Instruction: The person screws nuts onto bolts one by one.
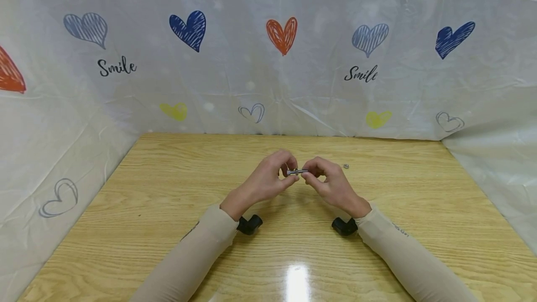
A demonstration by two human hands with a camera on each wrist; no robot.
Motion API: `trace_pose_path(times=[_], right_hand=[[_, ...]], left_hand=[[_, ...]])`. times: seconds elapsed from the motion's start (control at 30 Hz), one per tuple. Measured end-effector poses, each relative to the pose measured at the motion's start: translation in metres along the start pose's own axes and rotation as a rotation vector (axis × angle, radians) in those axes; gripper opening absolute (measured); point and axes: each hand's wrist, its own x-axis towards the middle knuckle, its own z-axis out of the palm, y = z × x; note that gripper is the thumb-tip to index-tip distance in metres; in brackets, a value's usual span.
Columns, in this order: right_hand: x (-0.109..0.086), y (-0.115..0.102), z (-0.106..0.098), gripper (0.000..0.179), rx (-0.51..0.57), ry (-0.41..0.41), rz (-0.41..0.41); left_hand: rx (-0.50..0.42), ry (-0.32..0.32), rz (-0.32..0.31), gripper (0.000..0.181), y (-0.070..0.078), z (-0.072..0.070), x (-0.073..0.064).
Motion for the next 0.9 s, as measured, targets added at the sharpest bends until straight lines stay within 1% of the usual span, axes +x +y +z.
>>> trace_pose_path(times=[0.23, 0.33, 0.4, 0.43, 0.47, 0.63, 0.67, 0.7, 0.8, 0.9], right_hand=[[-0.0003, -0.0008, -0.0003, 0.009, 0.009, -0.004, 0.015], [-0.0002, -0.0007, -0.0003, 0.008, 0.009, -0.001, 0.014], [-0.0001, -0.0005, -0.0003, 0.008, 0.011, 0.000, 0.016], [-0.0010, 0.0044, 0.0003, 0.007, 0.013, 0.001, 0.015], [-0.0010, 0.0045, 0.0003, 0.007, 0.014, 0.001, 0.019], [-0.0007, 0.0036, 0.0001, 0.007, 0.013, 0.005, 0.018], [0.0002, -0.0014, -0.0006, 0.008, 0.010, 0.005, 0.018], [0.0002, -0.0013, -0.0005, 0.008, 0.009, 0.006, 0.012], [0.0001, -0.0006, -0.0003, 0.009, 0.008, 0.006, 0.000], [0.0001, -0.0006, 0.0000, 0.008, 0.009, 0.007, -0.005]], left_hand=[[0.025, -0.010, -0.026, 0.007, 0.0016, -0.0013, -0.0011], [0.026, -0.026, -0.044, 0.003, 0.0024, -0.0018, -0.0012], [0.030, -0.039, -0.058, 0.006, 0.0024, -0.0020, -0.0010], [0.034, -0.044, -0.063, 0.008, 0.0024, -0.0021, -0.0009], [0.036, -0.049, -0.068, 0.010, 0.0024, -0.0023, -0.0008], [0.036, -0.063, -0.079, 0.017, 0.0011, -0.0023, -0.0010], [0.034, -0.065, -0.081, 0.018, 0.0007, -0.0022, -0.0010], [0.033, -0.066, -0.082, 0.019, 0.0003, -0.0019, -0.0010], [0.029, -0.065, -0.089, 0.018, 0.0001, -0.0016, -0.0011], [0.023, -0.055, -0.081, 0.016, 0.0008, -0.0012, -0.0009]])
